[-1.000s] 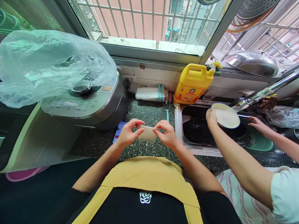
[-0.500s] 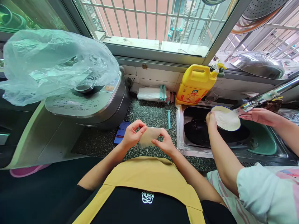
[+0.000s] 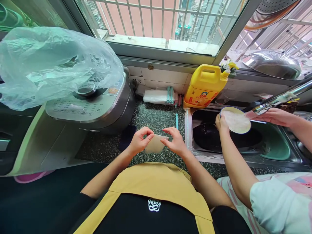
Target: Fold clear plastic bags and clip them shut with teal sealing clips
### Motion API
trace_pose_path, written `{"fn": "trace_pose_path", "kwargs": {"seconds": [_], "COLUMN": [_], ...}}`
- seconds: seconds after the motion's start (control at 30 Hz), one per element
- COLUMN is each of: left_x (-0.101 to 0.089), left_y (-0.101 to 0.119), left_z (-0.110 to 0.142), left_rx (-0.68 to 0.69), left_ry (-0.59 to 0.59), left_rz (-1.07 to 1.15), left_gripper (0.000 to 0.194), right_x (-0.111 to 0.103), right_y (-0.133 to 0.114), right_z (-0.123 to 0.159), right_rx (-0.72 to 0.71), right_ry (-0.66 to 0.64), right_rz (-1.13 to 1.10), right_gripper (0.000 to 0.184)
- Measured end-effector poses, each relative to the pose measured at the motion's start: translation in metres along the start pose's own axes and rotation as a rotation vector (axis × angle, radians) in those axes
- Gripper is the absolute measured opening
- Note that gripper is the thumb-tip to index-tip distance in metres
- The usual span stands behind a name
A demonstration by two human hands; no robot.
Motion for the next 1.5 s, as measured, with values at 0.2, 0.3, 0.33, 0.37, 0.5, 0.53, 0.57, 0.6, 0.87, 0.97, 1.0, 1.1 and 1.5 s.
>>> {"fn": "trace_pose_path", "kwargs": {"seconds": [0.2,0.3,0.33,0.37,0.5,0.53,0.57,0.6,0.87,0.97,1.0,1.1,1.5], "left_x": [0.011,0.007,0.008,0.009,0.019,0.024,0.030,0.035,0.049,0.042,0.039,0.035,0.039], "left_y": [-0.090,-0.130,-0.136,-0.139,-0.118,-0.106,-0.094,-0.083,-0.062,-0.053,-0.050,-0.040,-0.025], "left_z": [0.022,0.032,0.033,0.033,0.023,0.019,0.015,0.013,0.015,0.010,0.007,0.002,0.010], "left_rx": [-0.324,-0.502,-0.528,-0.541,-0.424,-0.343,-0.261,-0.199,-0.327,-0.280,-0.266,-0.222,-0.040], "left_ry": [0.035,0.026,0.015,0.010,0.020,0.009,-0.014,-0.050,-0.269,-0.251,-0.235,-0.233,-0.403], "left_rz": [-0.310,-0.483,-0.493,-0.490,-0.368,-0.268,-0.144,-0.014,0.359,0.451,0.481,0.502,0.095], "left_gripper": [0.012,0.015,0.015,0.015,0.021,0.023,0.026,0.030,0.035,0.031,0.037,0.051,0.033], "right_x": [0.048,0.053,0.052,0.049,0.031,0.025,0.020,0.015,-0.007,-0.004,-0.002,0.006,0.024], "right_y": [0.025,0.037,0.038,0.037,0.027,0.023,0.020,0.016,0.005,0.009,0.011,0.017,0.039], "right_z": [-0.023,-0.024,-0.024,-0.023,-0.023,-0.023,-0.023,-0.023,-0.027,-0.027,-0.026,-0.026,-0.020], "right_rx": [0.106,0.145,0.140,0.132,0.091,0.082,0.075,0.071,0.111,0.200,0.244,0.352,0.510], "right_ry": [-0.206,-0.218,-0.221,-0.219,-0.166,-0.147,-0.128,-0.111,-0.034,-0.062,-0.084,-0.146,-0.244], "right_rz": [0.348,0.369,0.363,0.356,0.293,0.269,0.244,0.220,0.082,-0.010,-0.051,-0.158,-0.387], "right_gripper": [0.014,0.014,0.014,0.014,0.014,0.014,0.014,0.014,0.014,0.014,0.015,0.019,0.038]}}
Point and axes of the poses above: each hand's wrist, its own z-axis away from the middle knuckle, its own x-axis out of the palm, y = z × x, the point moved 7 cm from there along -z, towards the middle knuckle, and after that the axes turned 10 degrees about -z, right-handed, at the moved point
